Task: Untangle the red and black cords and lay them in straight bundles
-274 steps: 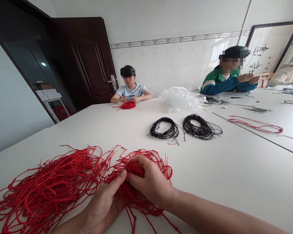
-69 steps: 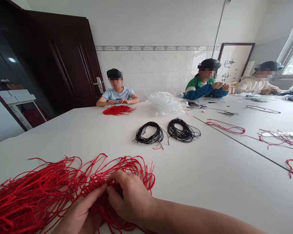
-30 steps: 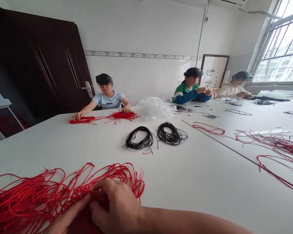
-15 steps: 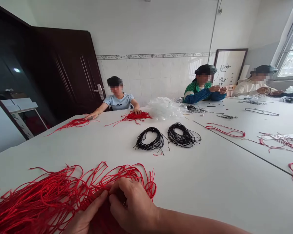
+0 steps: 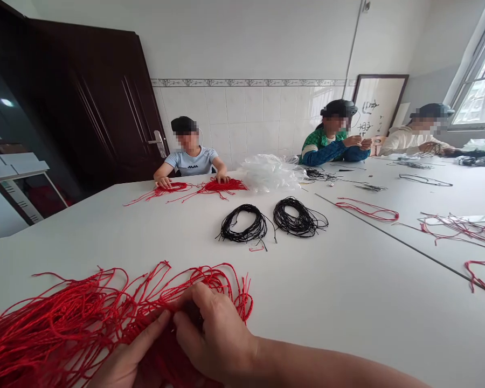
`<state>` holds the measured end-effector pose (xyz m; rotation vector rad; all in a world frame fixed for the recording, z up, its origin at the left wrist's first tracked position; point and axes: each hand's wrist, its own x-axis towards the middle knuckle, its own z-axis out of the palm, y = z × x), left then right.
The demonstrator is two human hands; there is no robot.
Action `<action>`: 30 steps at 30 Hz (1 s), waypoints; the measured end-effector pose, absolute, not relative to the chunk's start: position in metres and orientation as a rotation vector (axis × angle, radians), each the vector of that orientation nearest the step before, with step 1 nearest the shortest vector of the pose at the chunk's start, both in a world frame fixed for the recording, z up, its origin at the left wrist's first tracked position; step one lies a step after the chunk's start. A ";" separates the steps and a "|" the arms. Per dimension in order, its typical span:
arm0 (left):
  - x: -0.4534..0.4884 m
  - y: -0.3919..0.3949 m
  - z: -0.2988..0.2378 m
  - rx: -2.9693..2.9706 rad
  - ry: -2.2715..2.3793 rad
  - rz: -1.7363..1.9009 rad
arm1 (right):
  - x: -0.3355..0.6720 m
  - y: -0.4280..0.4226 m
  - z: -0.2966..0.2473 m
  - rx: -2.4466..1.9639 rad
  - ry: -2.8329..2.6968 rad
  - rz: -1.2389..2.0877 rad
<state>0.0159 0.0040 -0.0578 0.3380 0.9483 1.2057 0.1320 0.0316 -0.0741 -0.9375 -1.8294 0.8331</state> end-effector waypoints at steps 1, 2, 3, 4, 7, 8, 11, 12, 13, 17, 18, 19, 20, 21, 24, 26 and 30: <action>0.015 0.005 -0.059 0.351 0.974 1.217 | 0.132 0.032 -0.073 -0.935 -1.825 0.833; 0.014 0.006 -0.060 0.355 1.000 1.219 | 0.132 0.032 -0.073 -0.930 -1.820 0.837; 0.013 0.008 -0.062 0.349 1.016 1.206 | 0.133 0.032 -0.073 -0.926 -1.811 0.846; 0.011 0.009 -0.064 0.337 1.018 1.184 | 0.133 0.033 -0.073 -0.921 -1.794 0.865; 0.005 0.013 -0.068 0.309 0.972 1.134 | 0.132 0.035 -0.074 -0.900 -1.681 0.995; 0.004 0.013 -0.069 0.311 0.955 1.124 | 0.132 0.036 -0.074 -0.897 -1.628 1.058; 0.001 0.013 -0.069 0.330 0.922 1.114 | 0.132 0.036 -0.074 -0.871 -1.483 1.247; 0.001 0.013 -0.069 0.331 0.910 1.110 | 0.131 0.036 -0.074 -0.865 -1.456 1.292; 0.001 0.012 -0.068 0.331 0.900 1.107 | 0.131 0.035 -0.074 -0.866 -1.437 1.321; 0.000 0.011 -0.067 0.316 0.888 1.096 | 0.131 0.035 -0.074 -0.898 -1.400 1.350; 0.000 0.010 -0.066 0.312 0.893 1.097 | 0.131 0.035 -0.074 -0.891 -1.382 1.357; 0.000 0.010 -0.066 0.312 0.898 1.103 | 0.130 0.036 -0.074 -0.874 -1.360 1.370; 0.000 0.010 -0.066 0.313 0.901 1.105 | 0.130 0.036 -0.074 -0.849 -1.336 1.393; 0.000 0.009 -0.065 0.315 0.900 1.104 | 0.130 0.037 -0.074 -0.826 -1.311 1.417; 0.000 0.009 -0.065 0.331 0.886 1.078 | 0.129 0.039 -0.073 -0.789 -1.264 1.479; 0.000 0.009 -0.065 0.344 0.885 1.077 | 0.129 0.039 -0.073 -0.793 -1.262 1.487; -0.001 0.011 -0.067 0.360 0.901 1.096 | 0.129 0.037 -0.074 -0.812 -1.339 1.399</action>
